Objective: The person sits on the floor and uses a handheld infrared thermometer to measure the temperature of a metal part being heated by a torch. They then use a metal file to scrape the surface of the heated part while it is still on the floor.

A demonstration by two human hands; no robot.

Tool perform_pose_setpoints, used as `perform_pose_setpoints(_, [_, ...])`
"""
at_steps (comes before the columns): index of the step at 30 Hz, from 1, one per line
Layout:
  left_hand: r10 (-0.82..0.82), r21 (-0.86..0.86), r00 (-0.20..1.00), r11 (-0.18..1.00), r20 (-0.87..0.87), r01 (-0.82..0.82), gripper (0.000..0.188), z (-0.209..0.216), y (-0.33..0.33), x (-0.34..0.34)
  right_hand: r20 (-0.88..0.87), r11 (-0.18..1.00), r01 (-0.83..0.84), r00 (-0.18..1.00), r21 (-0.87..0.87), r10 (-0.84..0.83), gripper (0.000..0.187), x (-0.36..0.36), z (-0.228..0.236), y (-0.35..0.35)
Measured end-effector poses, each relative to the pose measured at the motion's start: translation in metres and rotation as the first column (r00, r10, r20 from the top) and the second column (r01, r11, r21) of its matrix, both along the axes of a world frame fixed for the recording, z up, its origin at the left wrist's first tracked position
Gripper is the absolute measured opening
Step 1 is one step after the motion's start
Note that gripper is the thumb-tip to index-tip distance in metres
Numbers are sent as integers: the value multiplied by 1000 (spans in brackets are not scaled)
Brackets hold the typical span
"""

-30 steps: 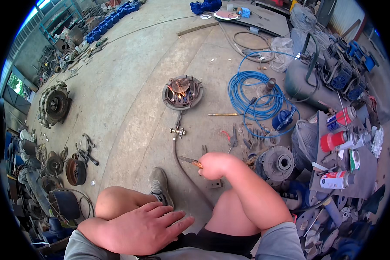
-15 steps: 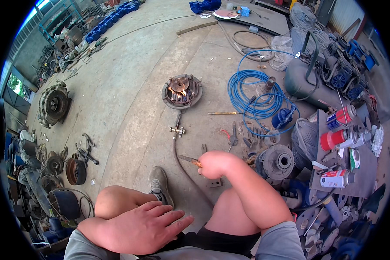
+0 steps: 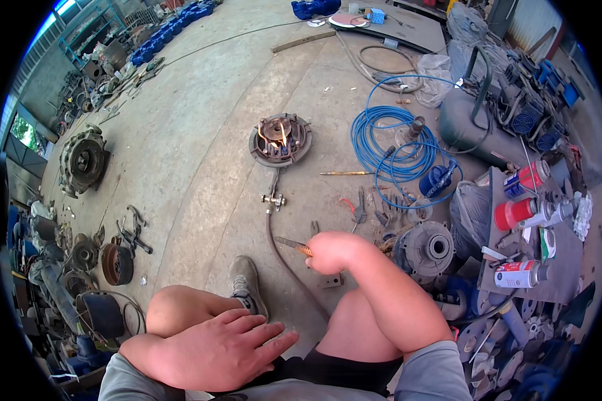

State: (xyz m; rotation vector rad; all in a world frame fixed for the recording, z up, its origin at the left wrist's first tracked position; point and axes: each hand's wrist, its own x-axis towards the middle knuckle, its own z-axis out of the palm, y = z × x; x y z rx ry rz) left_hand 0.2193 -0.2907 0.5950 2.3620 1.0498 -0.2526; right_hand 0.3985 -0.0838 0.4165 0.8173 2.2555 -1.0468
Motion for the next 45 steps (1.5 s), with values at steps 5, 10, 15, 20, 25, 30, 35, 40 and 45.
perform_pose_setpoints(5, [3,12,1000,1000,8,-3,56,0,-2,-1,-8,1000,-18,1000,14,18,29,-1,-1,0])
perform_pose_setpoints(10, [8,6,1000,1000,5,-8,56,0,-2,0,-7,999,-35,999,19,35,29,-1,-3,0])
perform_pose_setpoints(15, [7,45,1000,999,24,-8,57,-1,-3,-1,5,999,-30,1000,13,30,29,-2,2,-1])
perform_pose_setpoints(20, [-5,132,996,991,85,-7,58,-5,-4,-3,-2,1000,-16,1000,6,16,28,0,1,-2])
perform_pose_setpoints(25, [-3,62,999,998,36,1,56,-3,-4,-2,3,1000,-10,1000,1,10,28,-1,7,-3])
perform_pose_setpoints(30, [-2,27,1000,1000,3,2,55,0,-3,-1,-4,1000,3,1000,10,-3,28,1,4,-4])
perform_pose_setpoints(35, [5,26,1000,1000,5,-5,54,0,-3,-1,-14,1000,-2,1000,13,2,29,0,7,-4])
perform_pose_setpoints(40, [11,18,1000,1000,8,-12,55,-1,-3,-2,4,1000,-12,1000,21,12,30,-2,8,-4])
perform_pose_setpoints(45, [14,10,1000,1000,17,-14,56,0,-2,-2,-20,1000,2,1000,25,-2,31,-2,1,-3])
